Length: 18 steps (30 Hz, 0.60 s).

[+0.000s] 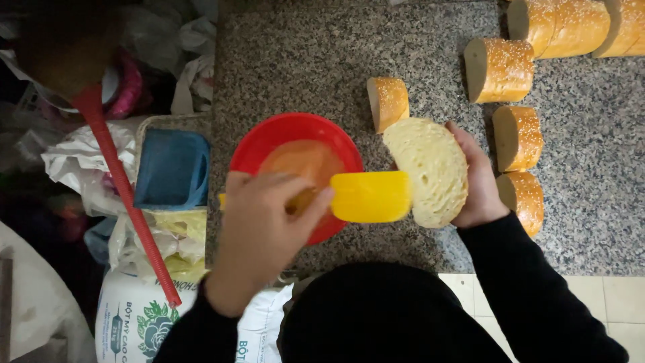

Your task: Brush liquid onto bread slices using a silicone spatula

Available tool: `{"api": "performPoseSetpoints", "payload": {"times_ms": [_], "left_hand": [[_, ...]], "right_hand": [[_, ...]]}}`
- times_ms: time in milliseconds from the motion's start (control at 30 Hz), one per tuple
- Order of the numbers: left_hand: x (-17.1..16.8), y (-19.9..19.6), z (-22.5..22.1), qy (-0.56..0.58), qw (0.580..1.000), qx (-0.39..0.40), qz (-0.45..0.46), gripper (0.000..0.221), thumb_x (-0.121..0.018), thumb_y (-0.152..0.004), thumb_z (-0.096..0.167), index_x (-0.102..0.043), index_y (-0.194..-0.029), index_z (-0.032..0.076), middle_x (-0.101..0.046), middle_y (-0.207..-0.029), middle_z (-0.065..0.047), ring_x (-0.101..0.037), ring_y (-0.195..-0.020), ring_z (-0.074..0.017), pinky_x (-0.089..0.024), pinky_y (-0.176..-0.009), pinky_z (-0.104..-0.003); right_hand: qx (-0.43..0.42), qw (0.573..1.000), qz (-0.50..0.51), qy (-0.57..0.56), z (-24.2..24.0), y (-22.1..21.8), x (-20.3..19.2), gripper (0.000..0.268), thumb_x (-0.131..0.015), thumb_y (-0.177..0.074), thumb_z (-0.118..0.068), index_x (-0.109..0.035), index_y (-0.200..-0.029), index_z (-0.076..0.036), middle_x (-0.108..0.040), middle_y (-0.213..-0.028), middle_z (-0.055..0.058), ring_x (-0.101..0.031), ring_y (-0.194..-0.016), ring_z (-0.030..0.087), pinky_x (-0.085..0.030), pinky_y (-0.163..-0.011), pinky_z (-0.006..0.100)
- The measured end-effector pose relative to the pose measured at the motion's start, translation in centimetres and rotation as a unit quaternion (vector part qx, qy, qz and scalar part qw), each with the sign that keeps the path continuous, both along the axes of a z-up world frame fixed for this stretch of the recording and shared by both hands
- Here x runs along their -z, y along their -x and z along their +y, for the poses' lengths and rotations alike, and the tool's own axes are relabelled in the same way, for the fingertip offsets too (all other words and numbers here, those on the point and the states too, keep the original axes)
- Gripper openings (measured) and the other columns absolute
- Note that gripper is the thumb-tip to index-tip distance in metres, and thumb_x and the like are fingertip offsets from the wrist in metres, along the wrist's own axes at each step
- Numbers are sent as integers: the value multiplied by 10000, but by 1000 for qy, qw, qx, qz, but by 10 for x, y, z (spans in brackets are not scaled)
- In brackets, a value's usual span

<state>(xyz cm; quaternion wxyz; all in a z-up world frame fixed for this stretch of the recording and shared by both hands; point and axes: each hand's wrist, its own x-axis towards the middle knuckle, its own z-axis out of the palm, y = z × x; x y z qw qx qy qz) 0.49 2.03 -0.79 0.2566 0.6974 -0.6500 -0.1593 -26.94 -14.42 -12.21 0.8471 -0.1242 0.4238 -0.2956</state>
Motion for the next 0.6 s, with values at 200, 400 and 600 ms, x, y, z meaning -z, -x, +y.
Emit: {"api": "performPoseSetpoints", "payload": {"times_ms": [200, 400, 600], "left_hand": [[15, 13, -3, -107, 994, 23, 18, 357, -712, -1047, 486, -817, -857, 203, -804, -799, 30, -725, -772, -238, -377, -930, -492], [15, -6, 3, -86, 996, -17, -11, 299, -707, -1054, 466, -866, -992, 221, -820, -835, 49, -736, -787, -213, -361, -922, -494], [23, -12, 5, -63, 998, -23, -15, 278, -728, -1058, 428, -879, -1024, 196, -831, -842, 59, -739, -757, -185, -357, -873, -485]], "right_hand": [[1, 1000, -2, 8, 0, 2, 8, 672, -587, -1076, -608, -732, -1477, -90, -819, -1302, 202, -798, -1082, 413, -657, -910, 548], [73, 997, 23, 32, -9, 10, 27, 689, -551, -1050, -670, -716, -1464, -145, -801, -1230, 162, -770, -975, 393, -643, -865, 562], [118, 922, 191, 317, -3, 15, 82, 779, -638, -997, -457, -351, -1656, -156, -516, -1453, 142, -581, -1251, 233, -520, -1016, 356]]}}
